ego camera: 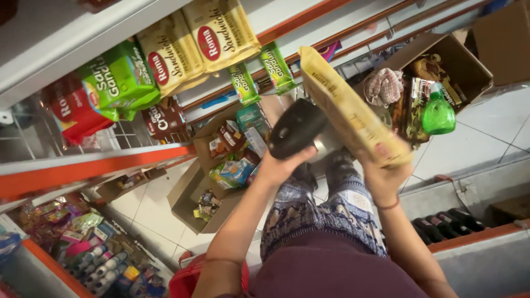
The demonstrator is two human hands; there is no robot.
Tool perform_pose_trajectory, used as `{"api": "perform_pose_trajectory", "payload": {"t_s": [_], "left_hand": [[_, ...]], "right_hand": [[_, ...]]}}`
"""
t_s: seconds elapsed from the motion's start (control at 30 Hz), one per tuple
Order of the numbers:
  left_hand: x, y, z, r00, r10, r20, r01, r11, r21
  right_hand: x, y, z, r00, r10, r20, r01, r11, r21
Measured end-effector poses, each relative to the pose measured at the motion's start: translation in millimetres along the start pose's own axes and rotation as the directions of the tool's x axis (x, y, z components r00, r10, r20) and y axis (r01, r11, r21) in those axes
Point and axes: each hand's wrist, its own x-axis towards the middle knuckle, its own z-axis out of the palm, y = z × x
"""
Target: The person scans various snack packages with a handheld barcode scanner and arranges them on retail shelves.
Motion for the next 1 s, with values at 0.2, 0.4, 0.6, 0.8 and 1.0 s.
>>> {"api": "perform_pose_trajectory", "payload": {"t_s": [0.2, 0.4, 0.6, 0.8, 1.0], "left_hand": [[-10.1, -17.8, -33.0, 0.975, -0.095, 0.201, 0.208, 0.715, -0.668], [-5.0, -91.2, -50.2, 0.968, -0.150, 0.202, 0.250, 0.647, -0.720], [-10.8, -73.9, -48.7, 0.981, -0.189, 0.045, 0.157, 0.636, -0.755], [-35.6, -30.4, -61.9, 1.000, -0.001, -0.007, -0.005, 0.677, -0.736], [-44.0, -17.9, -69.5, 0.998, 0.047, -0.034, -0.057, 0.699, -0.713]], "right_hand": [[15.9, -34.6, 12.7, 0.814, -0.521, 0.256, 0.562, 0.818, -0.123], [28.4, -66.2, 21.5, 0.549, -0.633, 0.545, 0.819, 0.539, -0.200], [39.9, -83.9, 26.0, 0.381, -0.573, 0.726, 0.875, 0.477, -0.082], [23.0, -60.7, 25.8, 0.733, -0.327, 0.597, 0.352, 0.933, 0.079], [17.3, -22.7, 44.6, 0.504, 0.262, 0.823, -0.736, 0.629, 0.251]]}}
